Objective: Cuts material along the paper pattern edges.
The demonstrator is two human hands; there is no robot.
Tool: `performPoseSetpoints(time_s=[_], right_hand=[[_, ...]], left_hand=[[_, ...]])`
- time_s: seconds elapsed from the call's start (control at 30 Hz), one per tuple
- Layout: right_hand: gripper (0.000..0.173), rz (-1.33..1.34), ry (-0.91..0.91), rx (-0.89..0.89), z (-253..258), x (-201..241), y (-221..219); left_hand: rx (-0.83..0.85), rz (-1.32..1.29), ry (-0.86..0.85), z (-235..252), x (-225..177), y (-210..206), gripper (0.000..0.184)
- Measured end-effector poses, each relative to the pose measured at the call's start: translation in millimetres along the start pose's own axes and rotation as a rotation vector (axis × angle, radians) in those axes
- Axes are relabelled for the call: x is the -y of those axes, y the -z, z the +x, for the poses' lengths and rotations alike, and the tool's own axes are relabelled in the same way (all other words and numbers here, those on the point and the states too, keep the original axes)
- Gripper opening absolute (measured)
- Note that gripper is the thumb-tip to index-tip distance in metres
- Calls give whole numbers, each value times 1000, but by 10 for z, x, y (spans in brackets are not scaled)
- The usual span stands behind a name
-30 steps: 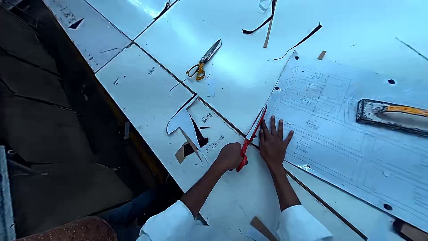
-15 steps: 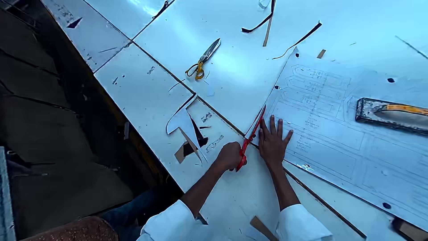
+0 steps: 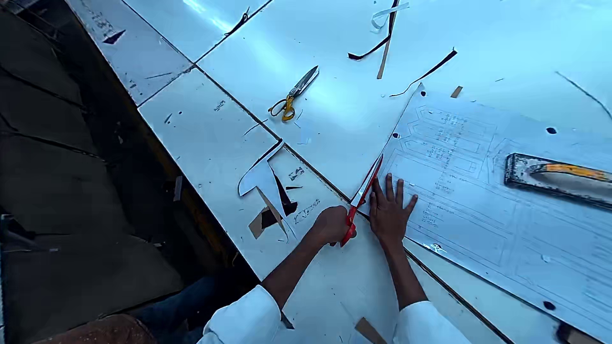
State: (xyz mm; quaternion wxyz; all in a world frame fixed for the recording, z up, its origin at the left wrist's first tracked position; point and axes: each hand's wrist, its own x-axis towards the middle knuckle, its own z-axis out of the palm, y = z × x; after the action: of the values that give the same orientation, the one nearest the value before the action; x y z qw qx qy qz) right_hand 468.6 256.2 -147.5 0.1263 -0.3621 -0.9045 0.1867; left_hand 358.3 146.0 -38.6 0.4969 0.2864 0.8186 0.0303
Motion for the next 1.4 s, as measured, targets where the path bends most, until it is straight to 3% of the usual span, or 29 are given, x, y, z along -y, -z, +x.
performPoseSetpoints(time_s=[1.4], right_hand=[[49,7,-3,2,0,4,-2]], left_hand=[[-5,-80,-64,74,-35,103,27]])
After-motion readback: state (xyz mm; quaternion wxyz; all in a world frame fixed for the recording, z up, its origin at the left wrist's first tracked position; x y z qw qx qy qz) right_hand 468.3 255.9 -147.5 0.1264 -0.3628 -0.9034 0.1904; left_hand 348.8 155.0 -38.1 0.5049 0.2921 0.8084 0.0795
